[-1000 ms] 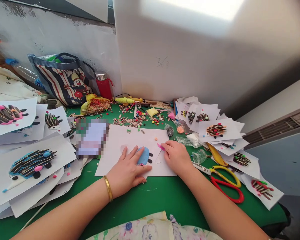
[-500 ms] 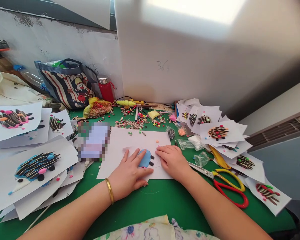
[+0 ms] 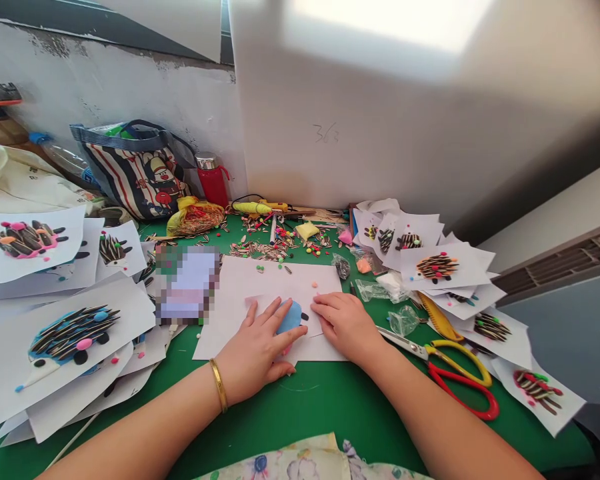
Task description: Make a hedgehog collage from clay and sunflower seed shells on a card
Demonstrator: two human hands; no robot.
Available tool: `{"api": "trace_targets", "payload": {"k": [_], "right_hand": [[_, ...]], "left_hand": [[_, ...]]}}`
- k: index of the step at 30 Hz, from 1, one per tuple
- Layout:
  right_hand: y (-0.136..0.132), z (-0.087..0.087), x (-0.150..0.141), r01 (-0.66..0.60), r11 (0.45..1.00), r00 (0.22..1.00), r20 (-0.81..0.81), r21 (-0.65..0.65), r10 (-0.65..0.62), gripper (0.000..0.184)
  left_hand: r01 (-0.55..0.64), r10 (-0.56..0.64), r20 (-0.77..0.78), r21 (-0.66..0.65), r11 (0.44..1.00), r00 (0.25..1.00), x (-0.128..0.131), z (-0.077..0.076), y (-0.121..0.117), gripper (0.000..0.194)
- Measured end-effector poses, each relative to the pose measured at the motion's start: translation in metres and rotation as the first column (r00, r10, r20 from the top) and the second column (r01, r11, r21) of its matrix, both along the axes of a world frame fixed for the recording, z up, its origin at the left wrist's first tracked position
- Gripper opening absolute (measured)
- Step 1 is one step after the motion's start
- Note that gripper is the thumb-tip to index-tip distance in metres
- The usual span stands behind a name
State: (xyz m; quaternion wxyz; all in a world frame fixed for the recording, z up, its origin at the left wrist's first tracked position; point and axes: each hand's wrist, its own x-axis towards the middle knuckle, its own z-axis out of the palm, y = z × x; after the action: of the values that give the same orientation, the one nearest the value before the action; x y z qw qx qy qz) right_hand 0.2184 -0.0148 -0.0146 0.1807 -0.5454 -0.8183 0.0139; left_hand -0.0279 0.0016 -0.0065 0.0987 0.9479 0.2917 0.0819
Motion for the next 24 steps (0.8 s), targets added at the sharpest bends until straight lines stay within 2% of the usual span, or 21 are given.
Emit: {"api": "trace_targets", "payload": {"k": [8, 11, 14, 17, 19, 21, 24], "right_hand": [[0.002, -0.002, 0.002, -0.005, 1.0, 1.0, -0.003, 0.003, 0.005, 0.031], [0.003, -0.004, 0.002, -0.009, 1.0, 1.0, -0.004, 0.013, 0.009, 0.031], [0.003, -0.005, 0.003, -0.014, 1.0, 1.0, -0.005, 0.025, 0.014, 0.03], [0.004, -0.007, 0.004, -0.021, 0.999, 1.0, -0.006, 0.035, 0.021, 0.03], [0.004, -0.008, 0.004, -0.02, 0.999, 1.0, -0.008, 0.041, 0.02, 0.031], [0.004, -0.009, 0.005, -0.018, 0.999, 1.0, -0.009, 0.042, 0.019, 0.031], [0.004, -0.01, 0.005, -0.024, 0.999, 1.0, -0.009, 0.04, 0.024, 0.03]], "left_hand": [[0.027, -0.028, 0.059, 0.014, 1.0, 0.998, 0.0, -0.001, -0.001, 0.071], [0.025, -0.031, 0.131, 0.048, 0.999, 0.991, 0.0, 0.0, 0.002, 0.06], [-0.128, 0.101, 0.229, 0.106, 0.986, 0.968, -0.005, 0.004, 0.012, 0.037], [-0.39, 0.355, 0.179, 0.229, 0.892, 0.917, -0.017, 0.009, 0.029, 0.037], [-0.484, 0.48, 0.09, 0.292, 0.825, 0.872, -0.025, 0.011, 0.038, 0.035], [-0.489, 0.507, 0.018, 0.296, 0.82, 0.861, -0.03, 0.011, 0.043, 0.031], [-0.45, 0.474, -0.033, 0.264, 0.853, 0.88, -0.03, 0.008, 0.043, 0.032]]}}
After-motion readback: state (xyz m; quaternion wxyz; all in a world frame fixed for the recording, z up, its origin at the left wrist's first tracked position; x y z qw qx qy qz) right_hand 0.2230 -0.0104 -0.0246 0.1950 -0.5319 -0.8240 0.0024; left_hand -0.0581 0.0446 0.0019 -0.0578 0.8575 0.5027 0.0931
